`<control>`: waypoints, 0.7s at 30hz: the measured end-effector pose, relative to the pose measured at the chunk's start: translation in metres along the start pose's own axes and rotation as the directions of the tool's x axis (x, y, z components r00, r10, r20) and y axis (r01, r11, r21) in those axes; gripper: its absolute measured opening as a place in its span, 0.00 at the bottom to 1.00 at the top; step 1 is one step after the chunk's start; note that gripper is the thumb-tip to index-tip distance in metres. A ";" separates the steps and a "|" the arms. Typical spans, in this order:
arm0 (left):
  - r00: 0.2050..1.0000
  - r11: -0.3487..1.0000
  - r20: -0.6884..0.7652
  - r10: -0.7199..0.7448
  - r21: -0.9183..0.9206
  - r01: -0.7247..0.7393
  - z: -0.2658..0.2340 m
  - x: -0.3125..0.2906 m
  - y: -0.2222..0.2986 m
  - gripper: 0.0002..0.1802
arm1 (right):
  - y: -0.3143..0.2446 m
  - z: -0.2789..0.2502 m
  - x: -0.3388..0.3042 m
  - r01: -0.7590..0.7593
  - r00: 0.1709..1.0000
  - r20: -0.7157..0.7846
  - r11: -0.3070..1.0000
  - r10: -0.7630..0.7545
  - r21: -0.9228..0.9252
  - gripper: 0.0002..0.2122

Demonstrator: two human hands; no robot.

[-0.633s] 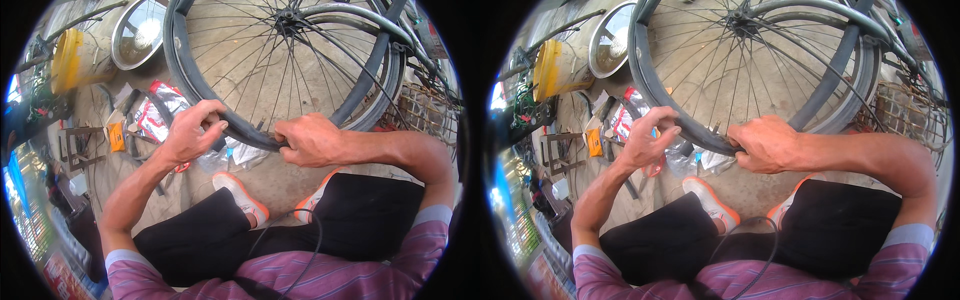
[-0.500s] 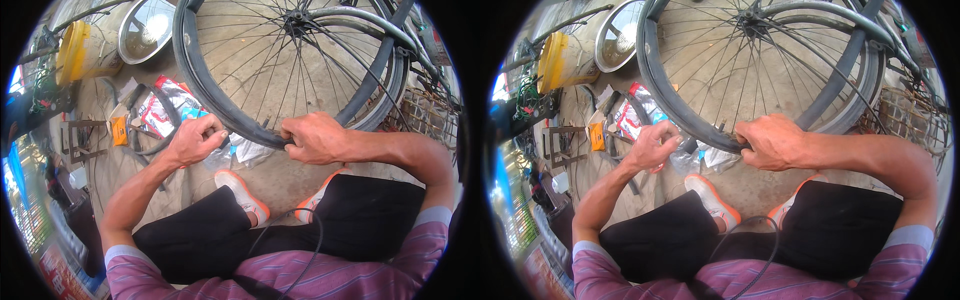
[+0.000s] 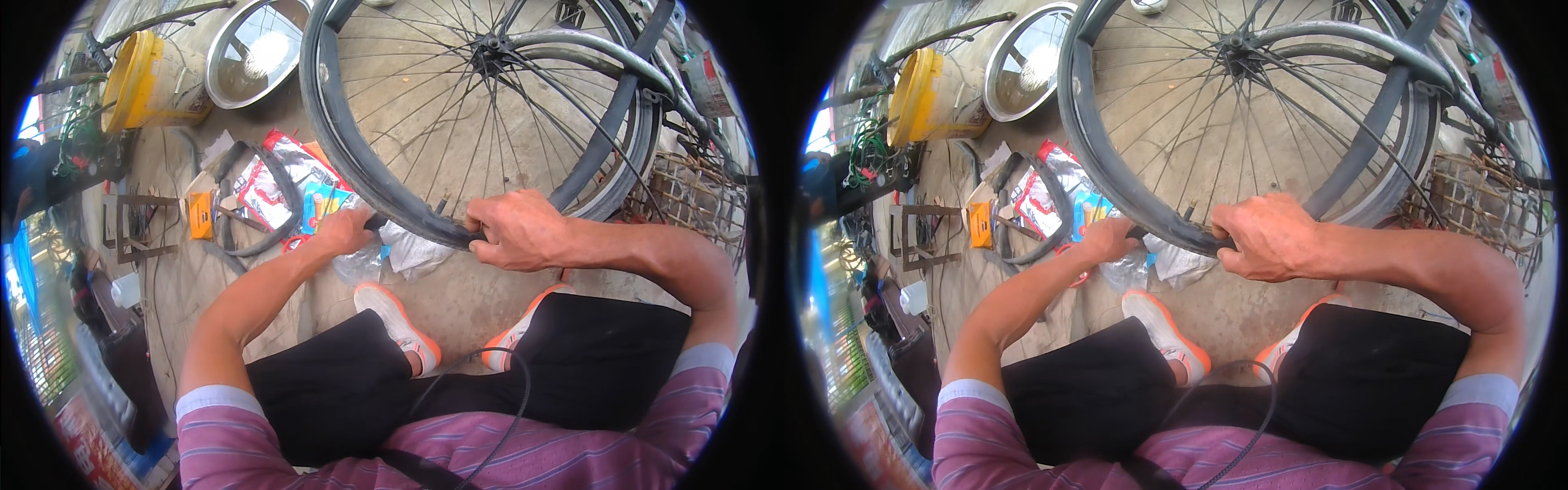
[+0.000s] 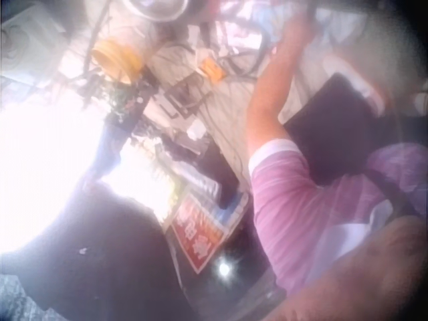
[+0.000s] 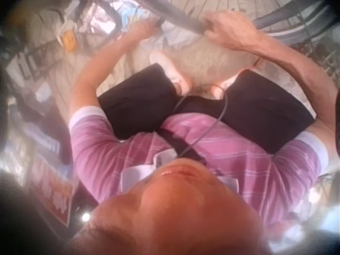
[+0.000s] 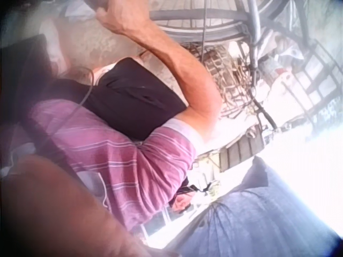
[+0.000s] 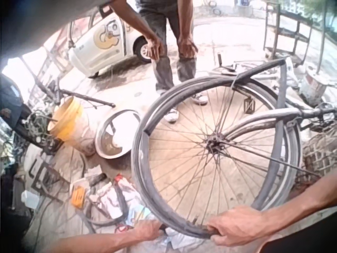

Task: The person removes the old inner tube from a bicycle wheel, inspects the tire, and installs a new inner tube. They then reseat the tire onto the rim.

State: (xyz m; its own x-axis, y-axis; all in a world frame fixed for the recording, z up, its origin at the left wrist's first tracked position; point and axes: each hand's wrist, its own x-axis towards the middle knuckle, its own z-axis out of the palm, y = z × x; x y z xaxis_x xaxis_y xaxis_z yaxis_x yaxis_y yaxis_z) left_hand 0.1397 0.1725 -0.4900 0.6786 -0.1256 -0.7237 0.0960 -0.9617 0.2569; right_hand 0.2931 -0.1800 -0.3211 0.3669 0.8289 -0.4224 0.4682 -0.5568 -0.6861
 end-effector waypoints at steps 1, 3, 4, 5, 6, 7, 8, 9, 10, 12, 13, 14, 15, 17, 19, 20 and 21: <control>0.999 0.999 0.049 -0.011 -0.046 0.013 -0.013 0.002 -0.001 0.26 | 0.001 0.001 -0.001 -0.002 1.000 -0.002 1.000 0.002 -0.001 0.12; 0.992 0.981 0.127 -0.018 -0.191 0.043 -0.021 0.001 -0.027 0.23 | -0.002 -0.002 -0.001 0.025 1.000 -0.008 1.000 -0.025 0.002 0.12; 0.980 0.964 0.185 -0.074 -0.238 0.118 -0.034 -0.004 -0.024 0.20 | -0.001 -0.002 -0.001 0.030 1.000 -0.009 1.000 -0.030 0.006 0.12; 0.961 0.941 0.249 -0.122 -0.278 0.191 -0.059 -0.014 -0.013 0.16 | 0.000 -0.003 -0.002 0.003 1.000 -0.008 1.000 -0.003 0.021 0.12; 0.935 0.911 0.310 -0.172 -0.312 0.271 -0.079 -0.026 -0.005 0.13 | -0.001 -0.007 -0.002 -0.016 1.000 -0.008 0.999 0.016 0.034 0.13; 0.925 0.846 0.340 -0.170 -0.431 0.313 -0.088 -0.034 -0.006 0.12 | -0.005 -0.011 -0.004 -0.037 0.999 -0.010 0.998 0.038 0.044 0.13; 0.911 0.757 0.373 -0.176 -0.541 0.367 -0.093 -0.048 -0.012 0.12 | -0.008 -0.014 -0.001 -0.014 1.000 -0.023 0.999 0.015 0.051 0.13; 0.897 0.650 0.405 -0.176 -0.636 0.415 -0.097 -0.059 -0.014 0.11 | -0.012 -0.016 0.002 0.009 0.999 -0.035 0.998 -0.007 0.058 0.13; 0.913 0.560 0.387 -0.132 -0.731 0.391 -0.102 -0.072 -0.013 0.11 | -0.016 -0.017 0.006 0.032 0.998 -0.050 0.998 -0.029 0.063 0.13; 0.943 0.356 0.331 -0.038 -0.877 0.323 -0.109 -0.092 -0.007 0.12 | -0.019 -0.011 0.013 0.155 0.980 -0.130 0.987 -0.148 0.039 0.12; 0.950 0.312 0.312 -0.031 -0.900 0.306 -0.110 -0.096 -0.005 0.18 | -0.021 -0.008 0.016 0.210 0.964 -0.170 0.978 -0.203 0.021 0.12; 0.956 0.285 0.293 -0.013 -0.915 0.284 -0.112 -0.099 -0.001 0.19 | -0.022 -0.006 0.019 0.256 0.942 -0.217 0.966 -0.256 -0.031 0.12; 0.962 0.259 0.274 0.005 -0.929 0.263 -0.114 -0.101 0.005 0.19 | -0.023 -0.005 0.023 0.297 0.914 -0.261 0.951 -0.309 -0.086 0.13; 0.971 0.240 0.237 0.020 -0.944 0.225 -0.118 -0.102 0.015 0.19 | -0.022 -0.002 0.032 0.367 0.861 -0.315 0.917 -0.399 -0.157 0.14; 0.978 0.256 0.205 0.023 -0.947 0.193 -0.120 -0.101 0.025 0.19 | -0.021 0.001 0.041 0.421 0.820 -0.340 0.887 -0.461 -0.187 0.15; 0.982 0.221 0.191 0.010 -0.958 0.184 -0.119 -0.100 0.024 0.19 | -0.022 0.002 0.044 0.415 0.831 -0.325 0.892 -0.451 -0.177 0.16; 0.984 0.187 0.176 -0.002 -0.967 0.173 -0.116 -0.098 0.022 0.18 | -0.023 0.003 0.047 0.408 0.842 -0.311 0.897 -0.441 -0.167 0.16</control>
State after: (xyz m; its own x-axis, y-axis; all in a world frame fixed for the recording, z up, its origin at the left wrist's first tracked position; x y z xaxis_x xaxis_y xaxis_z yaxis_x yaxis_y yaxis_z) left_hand 0.1600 0.1916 -0.3390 0.5397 -0.1642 -0.8257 0.8396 0.0341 0.5421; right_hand 0.2973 -0.1285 -0.3272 0.3528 0.9264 0.1313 0.7041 -0.1704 -0.6894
